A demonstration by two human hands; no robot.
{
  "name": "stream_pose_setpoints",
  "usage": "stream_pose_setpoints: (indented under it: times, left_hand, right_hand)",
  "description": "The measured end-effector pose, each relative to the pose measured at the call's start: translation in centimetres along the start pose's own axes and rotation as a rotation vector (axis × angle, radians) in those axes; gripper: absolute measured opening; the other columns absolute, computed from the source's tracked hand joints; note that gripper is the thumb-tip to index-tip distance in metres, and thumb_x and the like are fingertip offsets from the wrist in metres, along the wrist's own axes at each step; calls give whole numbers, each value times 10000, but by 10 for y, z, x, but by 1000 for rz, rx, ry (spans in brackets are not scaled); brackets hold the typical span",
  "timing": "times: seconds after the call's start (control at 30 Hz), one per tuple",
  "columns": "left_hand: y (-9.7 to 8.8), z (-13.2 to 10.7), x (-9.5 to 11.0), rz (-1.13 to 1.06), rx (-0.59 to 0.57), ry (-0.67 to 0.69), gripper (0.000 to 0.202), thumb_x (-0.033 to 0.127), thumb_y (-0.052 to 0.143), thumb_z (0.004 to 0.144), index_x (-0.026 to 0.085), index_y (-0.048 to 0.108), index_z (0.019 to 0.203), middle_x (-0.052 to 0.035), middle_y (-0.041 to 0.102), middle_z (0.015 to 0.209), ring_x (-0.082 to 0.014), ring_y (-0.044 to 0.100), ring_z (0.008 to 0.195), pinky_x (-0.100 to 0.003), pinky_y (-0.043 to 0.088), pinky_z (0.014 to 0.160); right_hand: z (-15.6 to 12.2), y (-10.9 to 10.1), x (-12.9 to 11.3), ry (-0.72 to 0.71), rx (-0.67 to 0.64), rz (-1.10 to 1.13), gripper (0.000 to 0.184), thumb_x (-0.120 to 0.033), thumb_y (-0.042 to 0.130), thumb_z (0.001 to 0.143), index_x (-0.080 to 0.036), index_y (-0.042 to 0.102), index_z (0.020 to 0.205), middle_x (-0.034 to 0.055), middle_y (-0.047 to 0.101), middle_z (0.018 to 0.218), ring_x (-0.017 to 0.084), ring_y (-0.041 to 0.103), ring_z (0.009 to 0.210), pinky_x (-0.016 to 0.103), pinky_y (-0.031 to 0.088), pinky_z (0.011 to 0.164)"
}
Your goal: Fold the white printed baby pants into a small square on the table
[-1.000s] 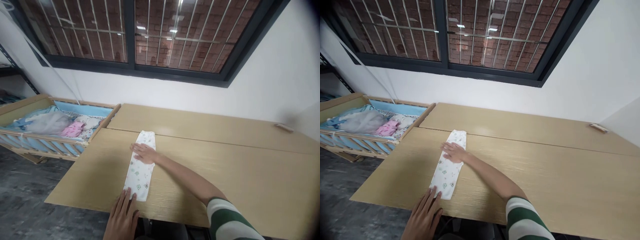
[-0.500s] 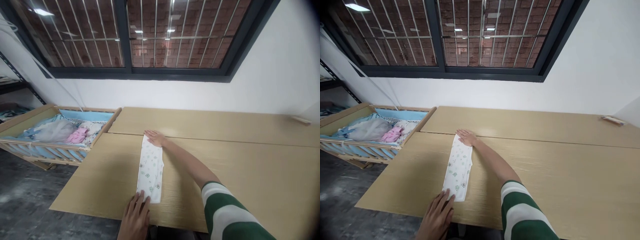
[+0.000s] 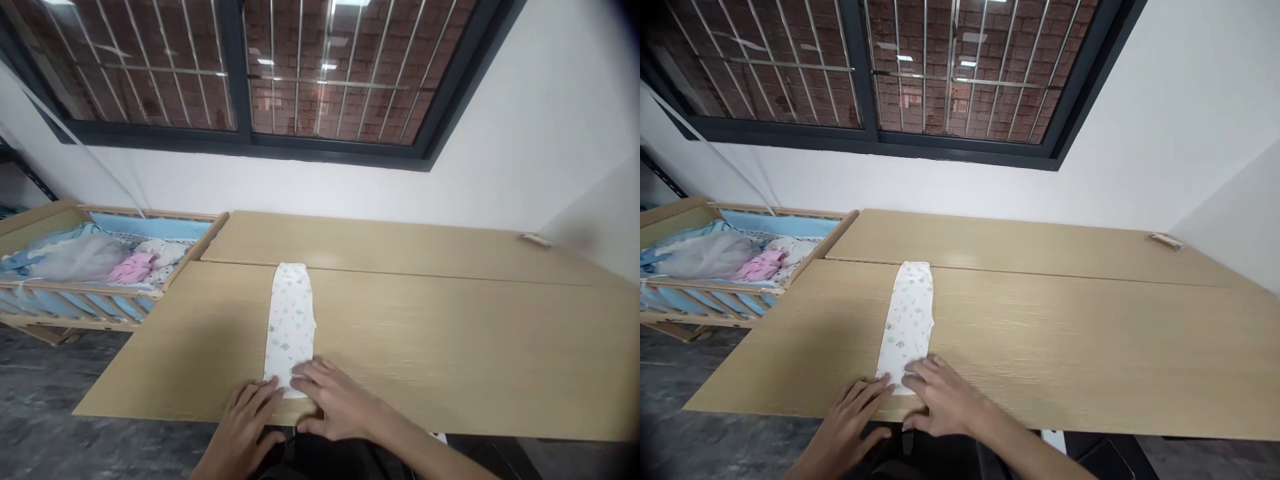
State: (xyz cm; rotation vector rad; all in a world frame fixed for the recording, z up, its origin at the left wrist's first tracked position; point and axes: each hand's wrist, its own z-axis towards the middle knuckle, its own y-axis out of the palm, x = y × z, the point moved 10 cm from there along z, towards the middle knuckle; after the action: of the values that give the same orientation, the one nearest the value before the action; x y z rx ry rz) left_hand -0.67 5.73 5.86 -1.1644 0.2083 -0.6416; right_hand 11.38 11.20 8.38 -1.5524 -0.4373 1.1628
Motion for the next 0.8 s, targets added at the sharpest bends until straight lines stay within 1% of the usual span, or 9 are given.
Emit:
stream_pose_setpoints:
  times: [0.1,0.17,0.23,0.33,0.43,0.53,0.63,0.7,0.8]
  left_hand:
    - [-2,-7,10,-49,13,66,440,73,501,929,260,613,1311,-42,693,1281,-205,658,1033,-382,538,969]
    - [-5,-10,18,-126,5,103,471,12,444,918,257,633,1272,-36,718,1215,-179,666,963,-333,560,918]
    - [-7,-10,21,-243,-41,93,461,15,422,936,260,636,1262,-35,731,1162,-164,668,950,-284,569,889]
    - [-12,-1,15,-430,-99,-9,407,83,418,989,281,629,1275,-33,720,1152,-152,667,1039,-256,554,941]
    - [-33,26,-5,-530,-1,-94,330,178,452,1022,293,654,1256,-35,706,1103,-145,674,1032,-236,556,900]
    - [-58,72,-43,-525,170,-184,269,282,518,1018,271,673,1237,-42,709,1067,-153,672,959,-262,553,867]
    - [-66,126,-85,-465,244,-264,261,360,539,1000,223,705,1146,-60,720,1045,-183,655,929,-328,542,900]
    - [-55,161,-112,-428,200,-321,259,353,528,993,203,713,1096,-68,718,1076,-194,651,959,-338,533,918]
    - [-26,201,-145,-391,118,-389,255,283,508,986,164,700,1105,-84,710,1101,-185,657,947,-315,531,898]
  right_hand:
    - [-29,18,-12,34,56,-69,459,-348,633,957,-239,577,1399,115,614,1397,288,558,1270,465,400,1144]
    - [-40,26,-20,45,86,-96,421,-204,545,979,-258,574,1395,106,633,1377,274,578,1246,475,414,1137]
    - [-46,24,-26,69,105,-76,440,-144,492,977,-291,580,1382,85,665,1327,264,590,1229,480,427,1130]
    - [-47,2,-28,138,109,77,426,-156,471,985,-339,597,1348,51,690,1236,231,612,1192,409,490,1082]
    - [-33,-38,-18,188,141,247,365,-208,469,1005,-339,619,1310,67,636,1230,220,632,1133,362,554,983]
    - [-2,-81,12,185,247,307,343,-238,460,1022,-306,630,1312,81,594,1205,223,634,1080,381,552,947]
    - [38,-113,66,219,422,313,326,-252,541,983,-254,645,1291,78,624,1114,216,633,988,383,537,902]
    - [63,-122,110,284,531,336,313,-239,615,923,-208,650,1232,64,659,1052,197,629,925,352,526,871]
    - [95,-113,173,425,570,380,265,-205,636,872,-170,643,1134,31,673,929,159,619,812,290,517,783]
